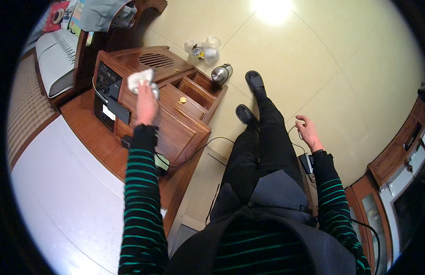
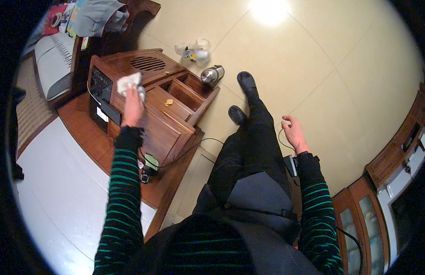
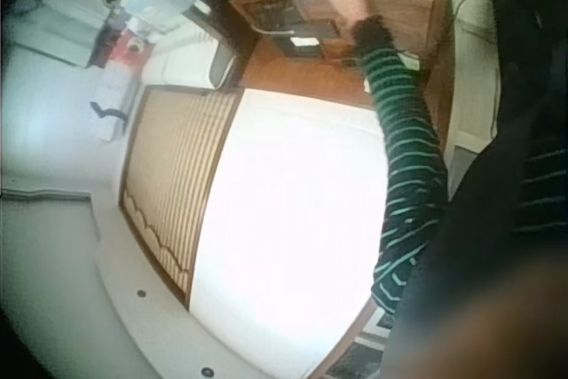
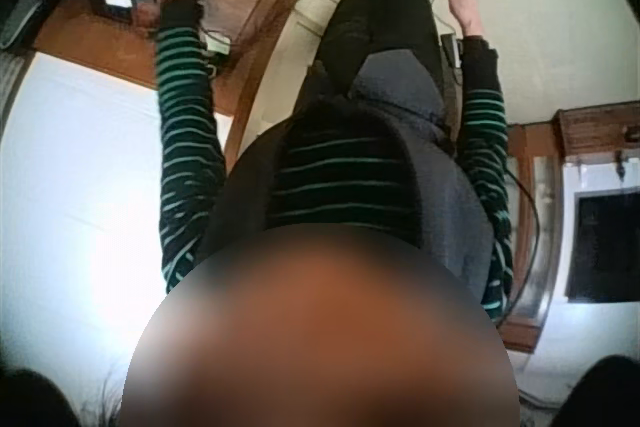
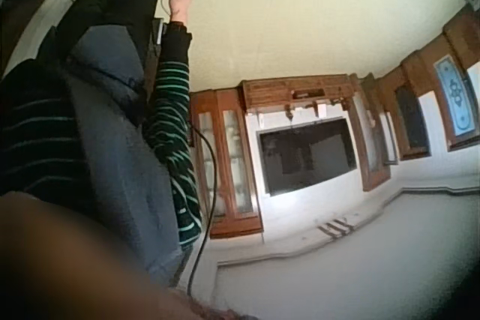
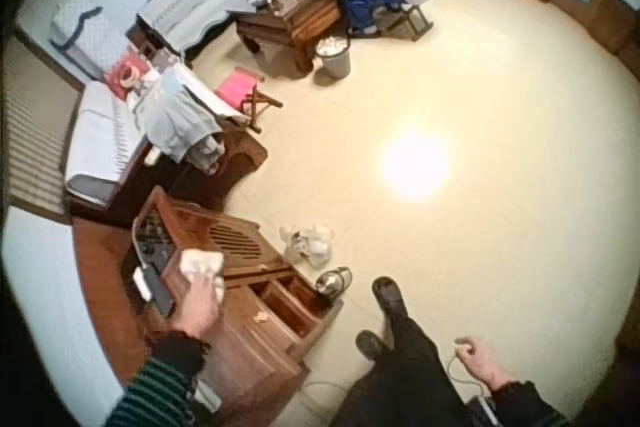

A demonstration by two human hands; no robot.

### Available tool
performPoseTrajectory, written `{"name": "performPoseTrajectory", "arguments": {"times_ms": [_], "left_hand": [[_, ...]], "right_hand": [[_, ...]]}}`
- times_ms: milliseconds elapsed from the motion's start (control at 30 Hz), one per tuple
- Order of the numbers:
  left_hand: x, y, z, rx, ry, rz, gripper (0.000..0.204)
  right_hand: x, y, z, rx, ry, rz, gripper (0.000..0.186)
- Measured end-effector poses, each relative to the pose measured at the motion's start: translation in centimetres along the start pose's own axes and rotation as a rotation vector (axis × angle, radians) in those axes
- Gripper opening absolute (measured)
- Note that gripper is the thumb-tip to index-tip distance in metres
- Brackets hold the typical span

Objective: The person wipes a wooden cabinet with a cloth, moving items like a phone and power bank aside to reach the surface. They then walk to a bathroom, wet the cloth at the sink, and wring it out.

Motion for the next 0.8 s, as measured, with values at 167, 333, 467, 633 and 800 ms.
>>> {"name": "performPoseTrajectory", "arguments": {"times_ms": [167, 333, 467, 633, 800], "left_hand": [[-1.0, -8.6, -8.9, 0.083, -0.121, -0.212, 0.042], [-3.4, -16.4, -15.4, 0.117, 0.205, -0.436, 0.028], [-7.2, -18.5, -16.5, 0.005, 0.191, -0.936, 0.024], [-11.3, -17.9, -13.2, -0.143, 0.227, -1.399, 0.028], [-11.2, -15.9, -8.4, -0.347, 0.550, -1.730, 0.036]], "right_hand": [[2.7, 2.4, 0.5, -0.057, 0.023, 0.046, 0.037], [5.6, 9.5, 1.7, -0.229, 0.107, 0.026, 0.036], [10.0, 17.1, 0.4, -0.413, 0.353, 0.162, 0.035], [15.6, 26.2, -0.9, -0.471, 0.556, 0.532, 0.043], [19.3, 29.7, 4.5, 0.039, 0.651, 1.090, 0.039]]}}
Point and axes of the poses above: each hand's wrist, its own z-axis towards the middle knuckle, its own x-axis out of the palm, y = z × x, the point moved 8 cm from there along z, towards the middle knuckle, and after that the axes turned 14 degrees about -x, right-handed, at the moved point
